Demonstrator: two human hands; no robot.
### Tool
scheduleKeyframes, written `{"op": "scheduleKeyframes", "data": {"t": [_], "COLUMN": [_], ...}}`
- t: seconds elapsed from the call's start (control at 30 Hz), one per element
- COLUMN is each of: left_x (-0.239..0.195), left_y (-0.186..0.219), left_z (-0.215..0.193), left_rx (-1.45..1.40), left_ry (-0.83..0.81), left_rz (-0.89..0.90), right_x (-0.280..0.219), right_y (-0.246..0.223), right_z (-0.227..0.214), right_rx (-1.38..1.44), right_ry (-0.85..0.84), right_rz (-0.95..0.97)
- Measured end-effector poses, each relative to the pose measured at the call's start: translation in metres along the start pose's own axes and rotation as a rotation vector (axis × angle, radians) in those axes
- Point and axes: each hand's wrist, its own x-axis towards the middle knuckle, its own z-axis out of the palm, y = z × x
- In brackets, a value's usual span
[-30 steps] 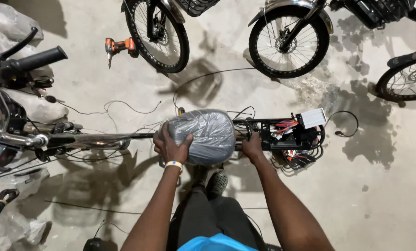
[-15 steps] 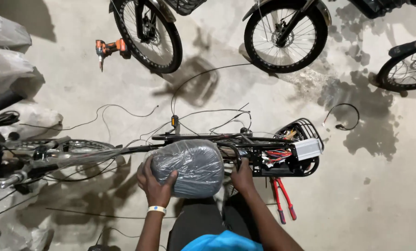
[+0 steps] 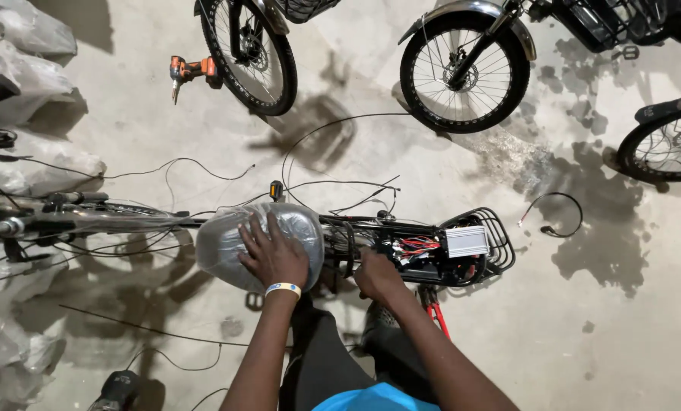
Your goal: The person assembles an electric bicycle by routing wires from the handlebars down the frame and connecting them to the battery and rear motor. They secure the wires along the frame and work on the rear wheel area.
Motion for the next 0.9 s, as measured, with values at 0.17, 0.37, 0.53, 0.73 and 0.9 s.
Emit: {"op": "scheduleKeyframes", "data": {"t": [0.17,0.37,0.53,0.73,0.9], "left_x": [-0.038,-0.053,-0.042,-0.035,-0.051], "left_y": [0.046,0.099,0.133,0.149,0.180], "left_z": [0.018,0.067,0.052,0.083,0.074], "left_rx": [-0.317,-1.536,-1.814,-1.882,-1.904], "left_ry": [-0.097,-0.539,-0.657,-0.731,-0.964], "left_rz": [-0.018,-0.607,-0.618,-0.662,-0.698], "right_x": [-0.064,-0.099,-0.118,-0.118,-0.115], "right_y": [-0.031,0.005,0.051,0.083,0.102], "right_z": [-0.056,-0.103,-0.128,-0.124,-0.123], "right_rx": [0.634,0.501,0.469,1.132,1.426], "right_ry": [-0.133,-0.033,0.294,0.657,0.712], "right_rz": [-0.225,-0.433,-0.266,-0.015,-0.089]}}
